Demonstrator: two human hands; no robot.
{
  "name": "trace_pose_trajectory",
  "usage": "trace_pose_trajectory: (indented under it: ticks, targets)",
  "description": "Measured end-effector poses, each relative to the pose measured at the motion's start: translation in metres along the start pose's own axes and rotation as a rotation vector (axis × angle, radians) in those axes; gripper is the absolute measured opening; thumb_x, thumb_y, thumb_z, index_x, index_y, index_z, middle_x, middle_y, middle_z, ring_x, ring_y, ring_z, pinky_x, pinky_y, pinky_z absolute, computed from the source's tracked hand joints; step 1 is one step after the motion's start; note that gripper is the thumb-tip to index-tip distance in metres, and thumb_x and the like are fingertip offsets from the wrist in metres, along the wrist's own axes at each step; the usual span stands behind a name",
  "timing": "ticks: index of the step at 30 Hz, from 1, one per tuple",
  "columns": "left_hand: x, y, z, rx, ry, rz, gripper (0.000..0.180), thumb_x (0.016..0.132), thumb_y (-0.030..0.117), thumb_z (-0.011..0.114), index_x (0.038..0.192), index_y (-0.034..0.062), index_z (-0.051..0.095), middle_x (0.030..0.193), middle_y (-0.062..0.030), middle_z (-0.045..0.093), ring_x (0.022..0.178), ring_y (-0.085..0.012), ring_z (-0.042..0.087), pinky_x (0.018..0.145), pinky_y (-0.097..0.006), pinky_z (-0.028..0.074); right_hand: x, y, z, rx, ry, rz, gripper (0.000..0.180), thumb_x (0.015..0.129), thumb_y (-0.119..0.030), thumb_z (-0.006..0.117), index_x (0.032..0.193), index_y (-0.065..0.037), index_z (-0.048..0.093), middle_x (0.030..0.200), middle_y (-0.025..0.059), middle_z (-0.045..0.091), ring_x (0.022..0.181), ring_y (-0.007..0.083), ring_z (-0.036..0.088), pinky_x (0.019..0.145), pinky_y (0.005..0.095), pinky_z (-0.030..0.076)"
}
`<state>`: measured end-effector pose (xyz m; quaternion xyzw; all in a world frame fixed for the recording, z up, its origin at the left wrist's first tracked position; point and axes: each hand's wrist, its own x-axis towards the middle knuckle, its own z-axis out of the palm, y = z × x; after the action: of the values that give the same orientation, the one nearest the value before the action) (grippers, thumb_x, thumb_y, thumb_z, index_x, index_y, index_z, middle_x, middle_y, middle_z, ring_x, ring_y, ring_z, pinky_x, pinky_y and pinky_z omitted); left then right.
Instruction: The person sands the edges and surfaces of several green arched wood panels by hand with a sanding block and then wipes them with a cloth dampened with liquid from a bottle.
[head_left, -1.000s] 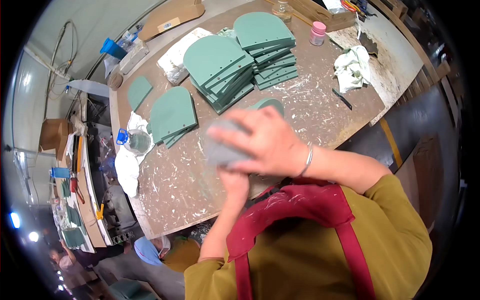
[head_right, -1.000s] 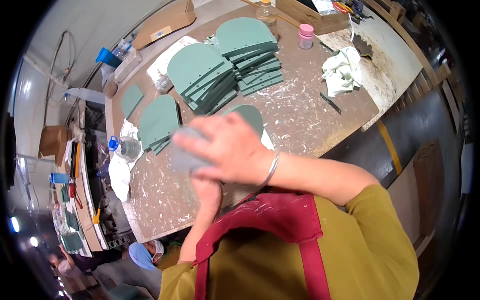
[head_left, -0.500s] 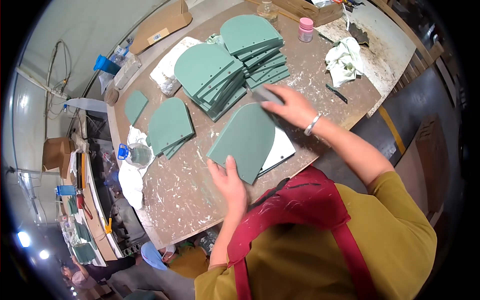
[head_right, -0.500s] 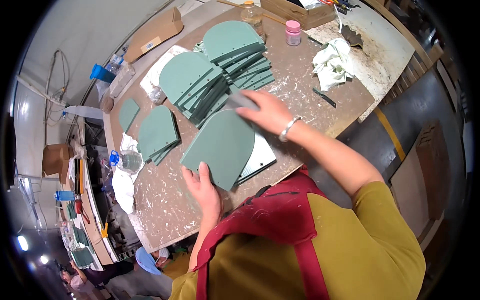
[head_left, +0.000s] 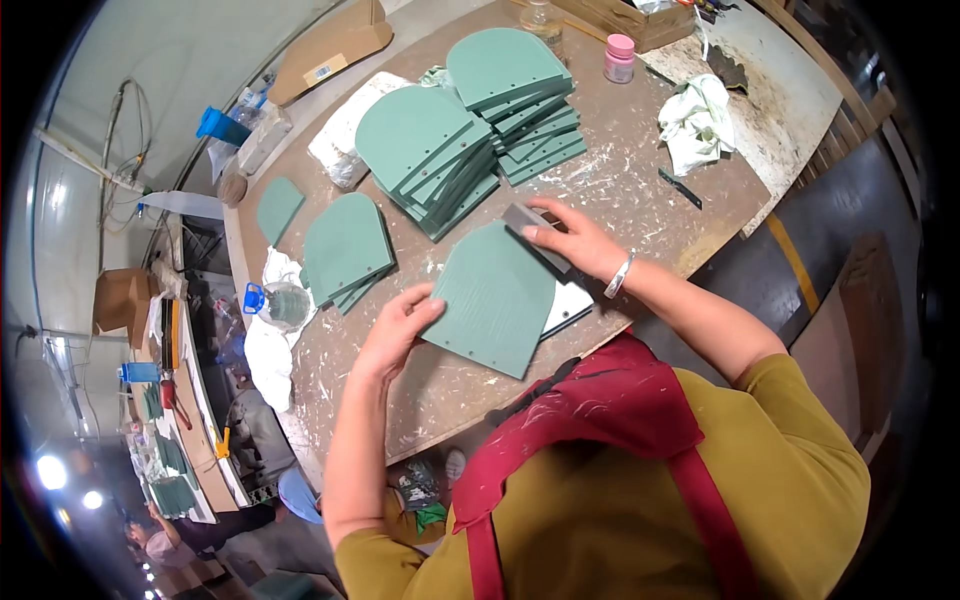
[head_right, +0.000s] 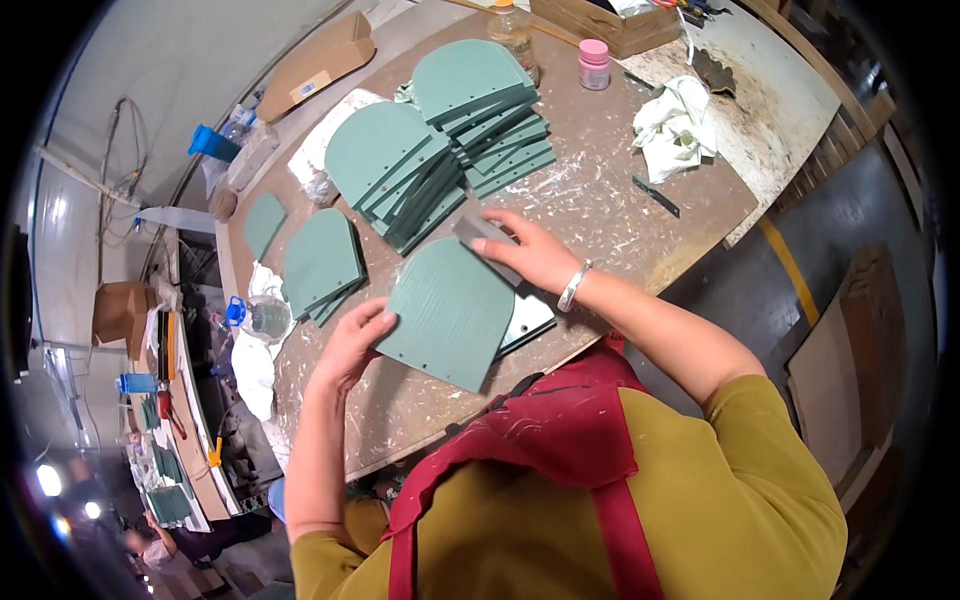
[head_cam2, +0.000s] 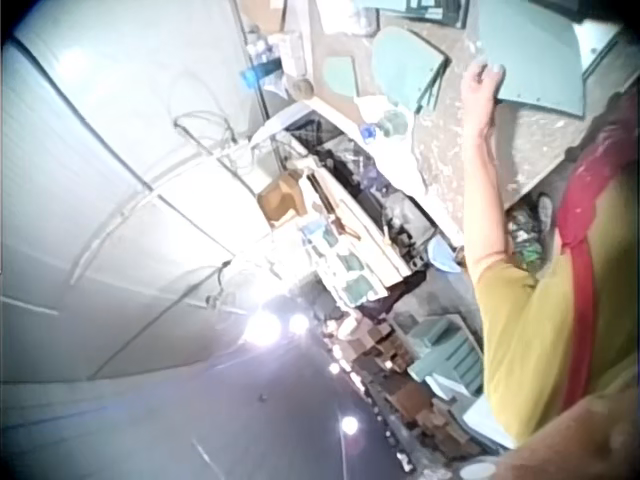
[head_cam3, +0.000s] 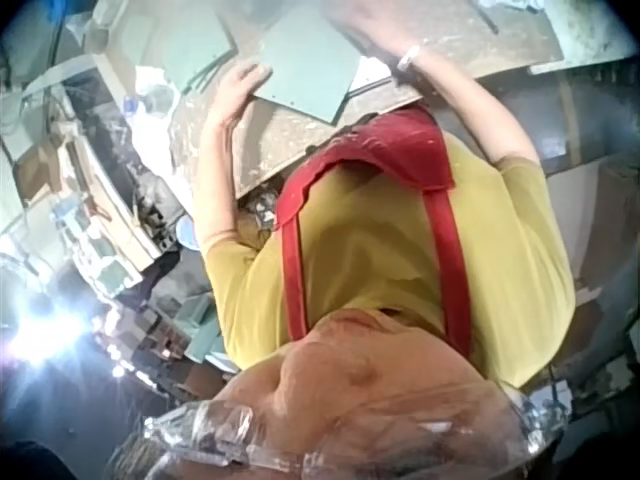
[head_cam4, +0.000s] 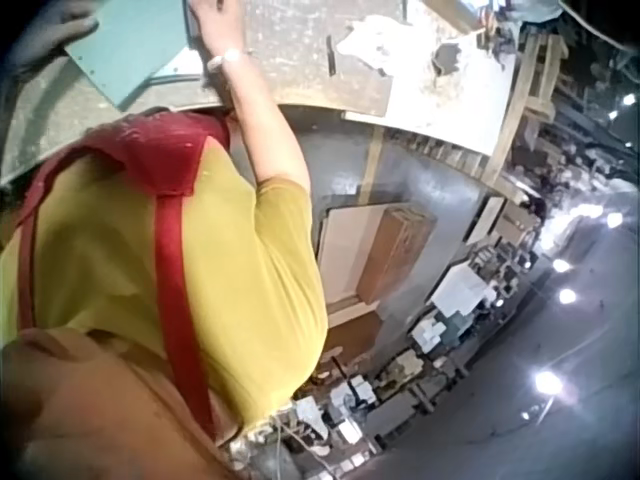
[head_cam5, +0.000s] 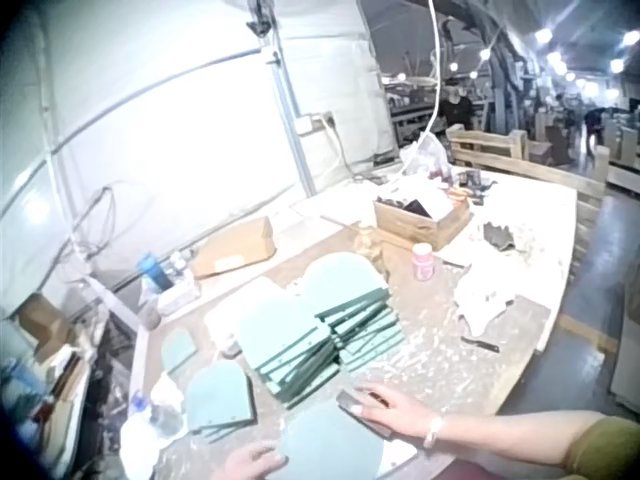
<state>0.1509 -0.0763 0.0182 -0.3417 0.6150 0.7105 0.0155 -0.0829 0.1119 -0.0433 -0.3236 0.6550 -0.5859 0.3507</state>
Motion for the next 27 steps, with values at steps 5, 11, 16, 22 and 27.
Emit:
trace_pose_trajectory:
  ticks: [5, 11, 16, 22, 27]
  targets:
    - [0.011, -0.002, 0.026, 0.113, -0.011, 0.098, 0.038, 0.094, 0.019, 0.066, 0.124, -0.0022, 0.057, 0.098, -0.0076, 0.069, 0.087, -0.0117, 0.063, 0.078, -0.027, 0.05, -0.01, -0.047, 0.017, -0.507, -0.035, -0.306, 0.061, 0.086, -0.04, 0.068, 0.139, -0.012, 0.051, 0.122, 0.02, 0.055, 0.113, 0.0367, 0.057, 0.1, 0.0398, 0.045]
    - [-0.024, 0.007, 0.064, 0.329, 0.213, 0.368, 0.03, 0.097, 0.011, 0.057, 0.123, -0.0033, 0.056, 0.106, -0.0084, 0.066, 0.096, -0.0139, 0.059, 0.088, -0.03, 0.048, -0.008, -0.105, 0.031, -0.821, 0.139, -0.709, 0.058, 0.082, -0.039, 0.07, 0.135, -0.018, 0.056, 0.119, 0.0175, 0.056, 0.11, 0.0354, 0.057, 0.095, 0.0438, 0.046]
    - [-0.029, -0.008, 0.073, 0.149, 0.387, 0.574, 0.033, 0.098, 0.01, 0.056, 0.128, -0.004, 0.051, 0.111, -0.0093, 0.062, 0.104, -0.0129, 0.056, 0.093, -0.028, 0.045, 0.002, -0.077, -0.024, -0.71, 0.223, -0.317, 0.055, 0.084, -0.039, 0.069, 0.133, -0.015, 0.058, 0.112, 0.0189, 0.057, 0.102, 0.0369, 0.06, 0.09, 0.0424, 0.05]
    - [-0.017, -0.024, 0.081, 0.162, 0.42, 0.641, 0.034, 0.101, 0.01, 0.053, 0.132, -0.0039, 0.047, 0.116, -0.0067, 0.058, 0.104, -0.011, 0.054, 0.088, -0.025, 0.045, 0.003, -0.121, 0.037, -0.909, 0.249, -0.918, 0.06, 0.079, -0.039, 0.072, 0.133, -0.019, 0.057, 0.117, 0.0191, 0.056, 0.1, 0.0369, 0.06, 0.09, 0.0414, 0.049]
    - [-0.014, -0.049, 0.081, 0.167, 0.513, 0.711, 0.036, 0.1, 0.01, 0.054, 0.132, -0.0039, 0.046, 0.116, -0.0067, 0.058, 0.102, -0.013, 0.056, 0.09, -0.027, 0.045, 0.03, -0.032, -0.022, -0.104, 0.111, -0.138, 0.06, 0.088, -0.036, 0.068, 0.138, -0.006, 0.052, 0.122, 0.0164, 0.062, 0.112, 0.0246, 0.06, 0.092, 0.0347, 0.049]
